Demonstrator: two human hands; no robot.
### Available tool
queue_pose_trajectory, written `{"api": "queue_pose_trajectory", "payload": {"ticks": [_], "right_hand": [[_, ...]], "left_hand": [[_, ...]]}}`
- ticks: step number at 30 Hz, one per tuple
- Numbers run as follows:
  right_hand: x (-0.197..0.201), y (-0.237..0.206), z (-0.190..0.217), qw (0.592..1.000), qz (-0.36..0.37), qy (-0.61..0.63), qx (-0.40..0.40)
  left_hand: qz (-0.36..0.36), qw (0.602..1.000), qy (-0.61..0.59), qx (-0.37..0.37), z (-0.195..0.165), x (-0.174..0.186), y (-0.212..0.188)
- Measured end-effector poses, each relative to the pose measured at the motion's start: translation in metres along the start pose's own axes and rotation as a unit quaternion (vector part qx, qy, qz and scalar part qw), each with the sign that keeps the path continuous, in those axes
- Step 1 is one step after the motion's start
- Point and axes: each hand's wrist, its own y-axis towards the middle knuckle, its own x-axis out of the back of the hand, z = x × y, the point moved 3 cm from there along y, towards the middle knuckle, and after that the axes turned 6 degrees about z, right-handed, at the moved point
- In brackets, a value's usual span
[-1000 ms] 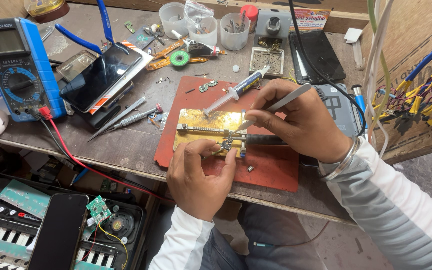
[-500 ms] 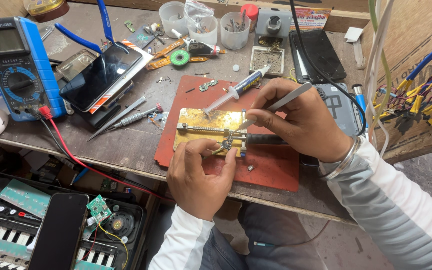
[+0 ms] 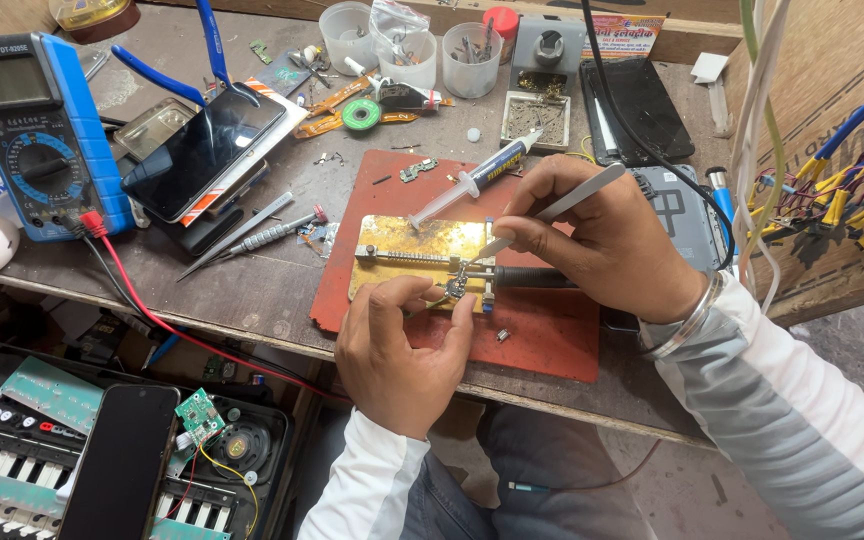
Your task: The person solders components onto a small circuit board held in a jig on a workbench, using a soldering iron in one hand and a metal probe or tweezers in the other to position and steady parts. They reposition the board, work on different points, and continue soldering along the board.
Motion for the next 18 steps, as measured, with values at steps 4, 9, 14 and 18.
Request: {"api": "queue_pose_trajectory", "payload": {"ticks": [4,9,14,18], "right_hand": [[0.0004,-0.0002,-0.0007,1.0,0.0,-0.016,0.007],[-0.0006,-0.0022,-0.0028,1.0,-0.011,0.005,0.004],[0.001,-0.0037,-0.0045,0.998,-0.028,0.052,0.001],[0.0015,-0.0035,-0.0036,0.999,-0.03,0.03,0.01]], "left_hand": [[-0.003,1.0,-0.002,0.003,0.0004,-0.0001,-0.001],[-0.005,1.0,0.0,0.003,0.0003,-0.0003,-0.0012],[-0.006,1.0,-0.001,0.003,0.0007,-0.0005,-0.0016],[-0.008,1.0,0.0,0.006,0.001,-0.0006,-0.0017]]}}
